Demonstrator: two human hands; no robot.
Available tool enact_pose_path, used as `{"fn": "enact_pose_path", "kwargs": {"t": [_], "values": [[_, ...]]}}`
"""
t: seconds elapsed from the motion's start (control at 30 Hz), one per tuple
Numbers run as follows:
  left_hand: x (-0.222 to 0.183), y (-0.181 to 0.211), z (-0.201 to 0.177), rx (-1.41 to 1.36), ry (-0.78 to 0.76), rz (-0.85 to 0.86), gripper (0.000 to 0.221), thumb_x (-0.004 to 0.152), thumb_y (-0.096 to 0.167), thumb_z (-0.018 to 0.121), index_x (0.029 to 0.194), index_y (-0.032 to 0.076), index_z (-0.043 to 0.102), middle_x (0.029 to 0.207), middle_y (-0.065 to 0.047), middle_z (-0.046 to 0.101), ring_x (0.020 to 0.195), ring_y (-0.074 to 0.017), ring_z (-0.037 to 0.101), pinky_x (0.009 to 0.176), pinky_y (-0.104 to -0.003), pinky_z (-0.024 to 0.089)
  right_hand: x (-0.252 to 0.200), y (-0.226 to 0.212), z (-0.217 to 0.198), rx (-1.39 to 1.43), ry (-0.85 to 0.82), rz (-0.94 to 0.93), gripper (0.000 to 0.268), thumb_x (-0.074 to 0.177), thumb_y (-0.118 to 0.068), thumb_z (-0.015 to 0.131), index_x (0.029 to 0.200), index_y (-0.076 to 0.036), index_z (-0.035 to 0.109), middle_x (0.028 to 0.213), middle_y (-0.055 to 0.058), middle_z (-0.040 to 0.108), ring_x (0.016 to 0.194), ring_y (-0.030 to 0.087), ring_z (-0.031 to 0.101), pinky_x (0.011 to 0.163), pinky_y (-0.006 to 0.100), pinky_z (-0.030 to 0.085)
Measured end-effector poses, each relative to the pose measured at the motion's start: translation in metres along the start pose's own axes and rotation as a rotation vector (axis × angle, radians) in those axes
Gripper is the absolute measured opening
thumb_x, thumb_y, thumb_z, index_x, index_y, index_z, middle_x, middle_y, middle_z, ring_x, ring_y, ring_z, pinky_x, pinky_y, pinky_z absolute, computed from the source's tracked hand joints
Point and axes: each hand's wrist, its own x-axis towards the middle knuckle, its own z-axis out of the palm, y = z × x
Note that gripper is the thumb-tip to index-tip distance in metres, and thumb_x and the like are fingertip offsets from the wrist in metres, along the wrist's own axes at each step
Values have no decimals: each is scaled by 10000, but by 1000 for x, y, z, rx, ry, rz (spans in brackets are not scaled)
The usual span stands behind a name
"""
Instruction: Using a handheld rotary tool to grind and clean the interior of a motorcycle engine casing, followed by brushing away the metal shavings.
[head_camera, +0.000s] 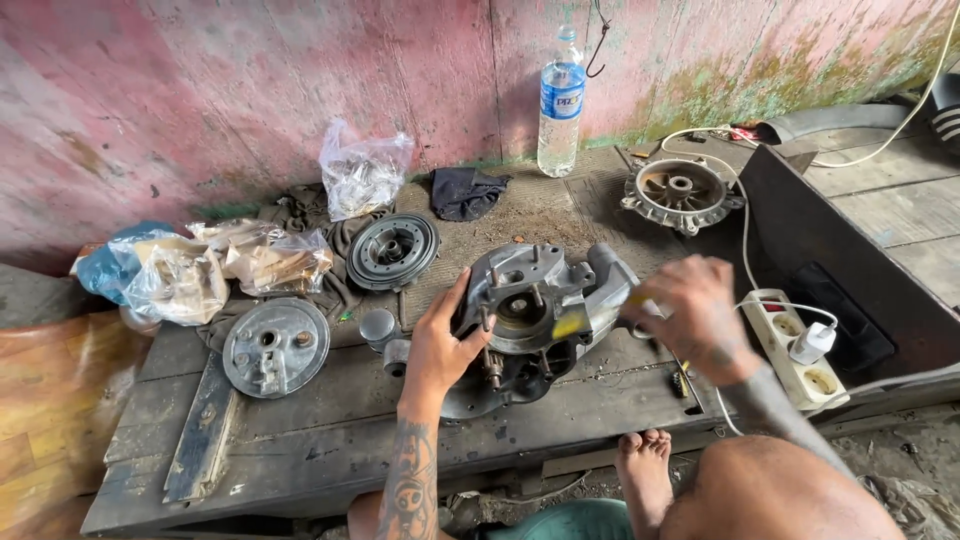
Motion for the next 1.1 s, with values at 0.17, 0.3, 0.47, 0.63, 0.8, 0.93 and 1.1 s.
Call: {"fn": "enact_pose_path", "kwargs": {"t": [0.17,0.3,0.47,0.63,0.8,0.93,1.1], "values": [[0,1,-4,-47,-53,-42,774,852,490,761,1532,204,525,1239,-178,682,1090,-415,688,831,-507,602,-1,-5,-10,-9,22,-36,197,839,-403,809,894,-230,733,821,-18,644,879,230,576,895,407,412],[1,4,-8,-90,-96,-66,817,858,554,746,1541,175,504,1353,-209,627,1193,-441,644,917,-546,573,-10,-1,40,213,-19,-90,135,807,-310,807,895,-216,768,811,25,662,844,285,603,786,411,476],[0,8,-13,-155,-117,-33,807,862,521,719,1541,148,494,1348,-246,618,1195,-480,630,919,-570,565,-27,32,22,114,164,18,172,850,-256,826,1004,-205,770,905,24,673,896,274,624,830,381,509],[-1,4,-14,-154,-143,12,820,861,519,673,1562,146,466,1358,-261,605,1192,-484,632,919,-575,567,-20,-26,20,219,97,-59,164,783,-194,836,943,-176,803,863,54,718,832,269,655,770,379,539],[0,3,-13,-151,-110,55,758,880,430,647,1549,113,485,1336,-284,624,1182,-494,635,898,-576,561,-35,18,23,173,236,40,162,904,-185,770,1065,-184,784,975,12,715,926,236,682,854,326,552],[-2,-2,-9,-153,-109,40,767,855,440,660,1529,108,509,1314,-303,630,1167,-513,636,902,-586,557,-36,-17,46,351,178,41,157,827,-113,796,973,-166,813,905,52,749,840,251,717,763,346,583],[-3,-2,-11,-178,-90,41,756,860,457,661,1518,109,527,1308,-300,640,1180,-499,637,917,-571,558,-33,-18,29,279,297,12,143,940,-127,719,1063,-163,781,985,17,751,840,224,739,735,313,588]]}}
